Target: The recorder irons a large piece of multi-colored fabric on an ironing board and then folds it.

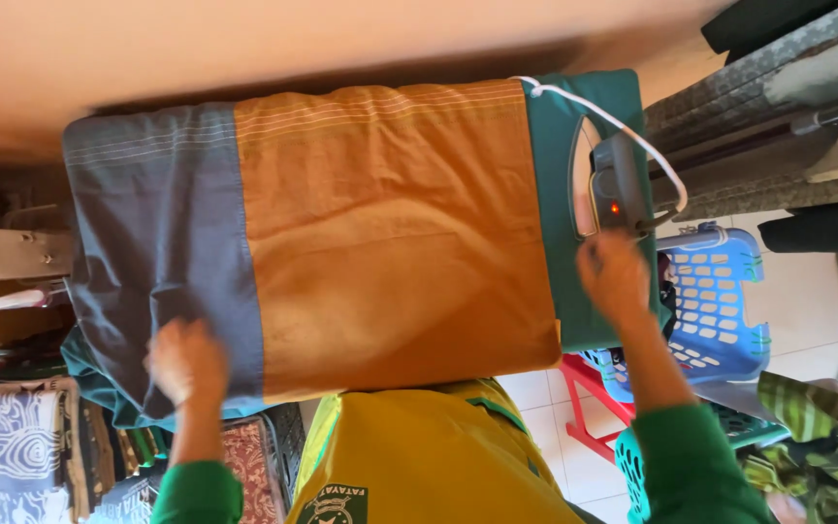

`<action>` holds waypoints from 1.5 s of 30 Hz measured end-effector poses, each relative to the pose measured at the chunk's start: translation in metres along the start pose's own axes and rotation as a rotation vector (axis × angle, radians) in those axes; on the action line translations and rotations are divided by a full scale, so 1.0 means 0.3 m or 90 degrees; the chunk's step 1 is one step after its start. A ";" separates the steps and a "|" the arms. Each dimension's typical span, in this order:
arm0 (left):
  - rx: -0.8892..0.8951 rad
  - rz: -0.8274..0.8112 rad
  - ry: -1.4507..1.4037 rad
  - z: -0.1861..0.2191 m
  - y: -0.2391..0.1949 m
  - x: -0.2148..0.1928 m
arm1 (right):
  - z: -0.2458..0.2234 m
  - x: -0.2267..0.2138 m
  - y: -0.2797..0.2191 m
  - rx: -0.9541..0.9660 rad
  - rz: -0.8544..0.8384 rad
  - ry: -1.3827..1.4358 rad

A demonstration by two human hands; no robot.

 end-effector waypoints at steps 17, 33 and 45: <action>0.521 -0.193 -0.303 0.975 -0.125 0.144 | -0.122 0.136 0.286 0.079 -0.151 -0.106; 0.359 -0.203 -0.278 0.923 -0.109 0.172 | -0.246 0.206 0.512 -0.054 -0.071 -0.127; 0.161 -0.062 -0.308 0.735 -0.048 0.253 | -0.479 0.124 0.152 -0.201 -0.069 0.045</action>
Point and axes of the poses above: each hand's wrist, its own y-axis towards the middle knuckle, its own x-axis out of the palm, z = x × y, the point moved 4 cm from there along y, towards the middle knuckle, and after that the axes turned 13 degrees about -y, right-handed, at the moved point
